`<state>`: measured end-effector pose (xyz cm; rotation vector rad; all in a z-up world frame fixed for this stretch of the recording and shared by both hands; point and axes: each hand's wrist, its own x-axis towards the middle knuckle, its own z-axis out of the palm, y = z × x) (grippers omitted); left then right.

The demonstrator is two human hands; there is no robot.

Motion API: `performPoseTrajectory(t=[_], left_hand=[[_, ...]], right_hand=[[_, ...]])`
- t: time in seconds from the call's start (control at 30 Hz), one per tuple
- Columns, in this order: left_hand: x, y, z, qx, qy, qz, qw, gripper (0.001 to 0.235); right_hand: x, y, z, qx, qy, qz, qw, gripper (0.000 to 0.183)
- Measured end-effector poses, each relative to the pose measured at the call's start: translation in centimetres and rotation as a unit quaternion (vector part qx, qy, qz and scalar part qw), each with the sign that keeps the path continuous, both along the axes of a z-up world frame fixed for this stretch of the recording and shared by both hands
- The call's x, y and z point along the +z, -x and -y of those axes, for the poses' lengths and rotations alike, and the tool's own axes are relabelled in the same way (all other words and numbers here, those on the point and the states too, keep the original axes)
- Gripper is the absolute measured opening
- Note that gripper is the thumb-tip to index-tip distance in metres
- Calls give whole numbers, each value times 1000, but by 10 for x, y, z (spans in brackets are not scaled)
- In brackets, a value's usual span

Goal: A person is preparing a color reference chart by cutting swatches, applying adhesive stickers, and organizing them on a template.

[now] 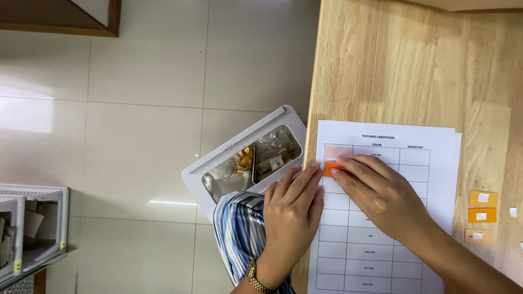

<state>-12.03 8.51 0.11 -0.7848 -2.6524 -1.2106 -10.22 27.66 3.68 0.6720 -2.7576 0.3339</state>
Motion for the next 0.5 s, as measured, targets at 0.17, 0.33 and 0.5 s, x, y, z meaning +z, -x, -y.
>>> performPoseTrajectory(t=[0.17, 0.33, 0.5], left_hand=[[0, 1, 1, 1, -2, 10, 1000, 27], [1, 0, 1, -3, 1, 12, 1000, 27], [1, 0, 1, -3, -3, 12, 1000, 27]], right_hand=[[1, 0, -2, 6, -23, 15, 1000, 19], [1, -1, -2, 6, -29, 19, 999, 17], [0, -1, -2, 8, -36, 25, 999, 18]])
